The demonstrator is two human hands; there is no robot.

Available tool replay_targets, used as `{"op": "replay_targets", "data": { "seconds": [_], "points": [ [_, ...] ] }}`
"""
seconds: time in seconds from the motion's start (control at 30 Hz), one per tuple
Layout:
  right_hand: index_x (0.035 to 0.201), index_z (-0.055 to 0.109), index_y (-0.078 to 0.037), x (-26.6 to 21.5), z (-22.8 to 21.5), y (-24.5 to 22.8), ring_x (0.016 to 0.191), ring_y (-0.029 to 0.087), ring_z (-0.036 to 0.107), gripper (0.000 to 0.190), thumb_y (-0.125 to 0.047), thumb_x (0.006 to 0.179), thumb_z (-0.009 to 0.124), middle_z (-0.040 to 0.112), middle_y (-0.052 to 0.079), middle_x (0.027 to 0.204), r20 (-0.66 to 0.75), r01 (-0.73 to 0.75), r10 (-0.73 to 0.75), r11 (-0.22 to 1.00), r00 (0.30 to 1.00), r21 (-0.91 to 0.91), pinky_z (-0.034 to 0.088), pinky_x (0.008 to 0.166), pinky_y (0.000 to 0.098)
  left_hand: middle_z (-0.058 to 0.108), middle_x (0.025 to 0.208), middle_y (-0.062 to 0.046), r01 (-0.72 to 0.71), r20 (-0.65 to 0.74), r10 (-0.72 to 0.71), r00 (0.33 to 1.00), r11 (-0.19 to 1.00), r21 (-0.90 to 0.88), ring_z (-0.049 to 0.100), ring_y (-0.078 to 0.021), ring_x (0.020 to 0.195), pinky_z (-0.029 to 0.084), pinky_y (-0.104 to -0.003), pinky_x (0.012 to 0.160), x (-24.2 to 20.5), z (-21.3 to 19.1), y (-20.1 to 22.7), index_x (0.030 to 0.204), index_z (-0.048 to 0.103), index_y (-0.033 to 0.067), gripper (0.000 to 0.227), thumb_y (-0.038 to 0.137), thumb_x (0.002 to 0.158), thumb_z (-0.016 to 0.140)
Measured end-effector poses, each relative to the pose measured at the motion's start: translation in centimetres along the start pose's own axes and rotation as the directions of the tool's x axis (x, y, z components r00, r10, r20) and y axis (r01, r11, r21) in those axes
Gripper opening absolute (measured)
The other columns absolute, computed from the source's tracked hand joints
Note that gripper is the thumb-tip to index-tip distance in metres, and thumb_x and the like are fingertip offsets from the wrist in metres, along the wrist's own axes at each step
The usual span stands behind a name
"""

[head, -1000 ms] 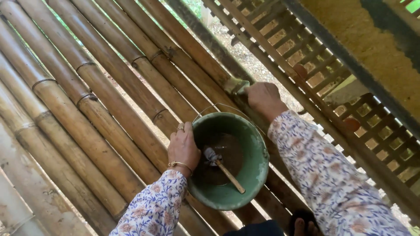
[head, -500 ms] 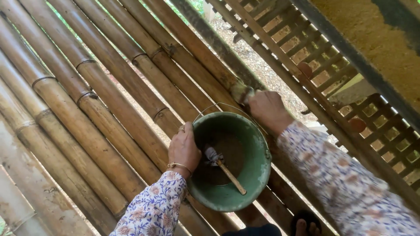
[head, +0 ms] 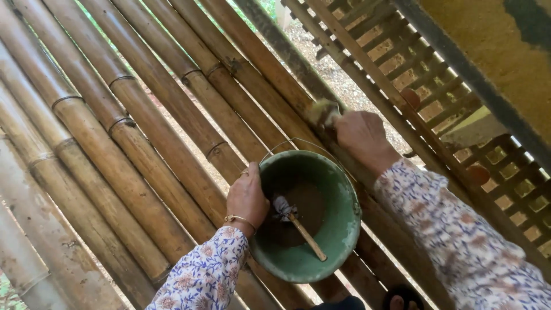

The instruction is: Applying a protective coating to bamboo slats using a paintbrush and a bucket of liquid.

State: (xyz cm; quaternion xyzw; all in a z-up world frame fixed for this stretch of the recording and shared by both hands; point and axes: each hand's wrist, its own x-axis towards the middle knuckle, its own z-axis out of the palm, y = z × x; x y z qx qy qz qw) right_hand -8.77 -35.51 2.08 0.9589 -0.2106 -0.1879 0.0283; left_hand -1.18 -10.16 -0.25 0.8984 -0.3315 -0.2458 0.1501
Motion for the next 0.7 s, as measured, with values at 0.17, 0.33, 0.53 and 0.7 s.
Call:
{"op": "replay_targets", "data": {
  "seconds": [0.17,0.33,0.53,0.7],
  "points": [
    [0.08,0.068,-0.003,3.8,1.4,-1.5,0.075,0.033,0.069,0.033,-0.017,0.085,0.039,0.065,0.012,0.073,-0.127,0.07,-0.068,0.997,0.99,0.014,0.056,0.06,0.0478,0.061,0.091,-0.02,0.002,-0.009,-0.001,1.0,1.0,0.013,0.065,-0.0428,0.083,0.056,-0.052,0.076,0.3,-0.1,0.1,0.104,0.041,0.0076,0.036,0.001,0.07,0.05],
    [0.085,0.069,-0.006,2.5,2.1,-0.6,0.077,0.028,0.069,0.03,-0.015,0.085,0.041,0.063,0.007,0.078,-0.078,0.146,-0.163,0.972,0.983,-0.185,0.056,0.06,0.0455,0.061,0.094,-0.022,0.0,0.0,0.0,1.0,1.0,-0.011,0.064,-0.0434,0.085,0.055,-0.052,0.077,0.3,-0.3,0.1,0.104,0.04,0.0069,0.037,0.0,0.069,0.051],
    [0.079,0.069,-0.008,6.0,4.5,-1.1,0.07,0.032,0.068,0.032,-0.018,0.087,0.039,0.059,0.011,0.074,-0.304,0.158,-0.167,0.986,0.938,-0.054,0.055,0.054,0.0455,0.061,0.092,-0.023,-0.033,-0.025,0.033,0.999,0.999,-0.001,0.064,-0.0439,0.083,0.056,-0.052,0.075,0.4,0.3,-0.2,0.11,0.04,0.0042,0.046,0.0,0.067,0.054],
    [0.074,0.072,-0.01,1.0,1.2,-0.6,0.07,0.025,0.069,0.034,-0.014,0.085,0.041,0.066,0.005,0.07,-0.042,0.1,-0.113,0.968,0.993,-0.231,0.055,0.053,0.0402,0.061,0.091,-0.023,-0.064,-0.046,0.064,0.997,0.998,0.007,0.064,-0.044,0.084,0.055,-0.053,0.076,0.3,0.6,-0.3,0.115,0.039,0.0014,0.051,0.001,0.066,0.053]
  ]
}}
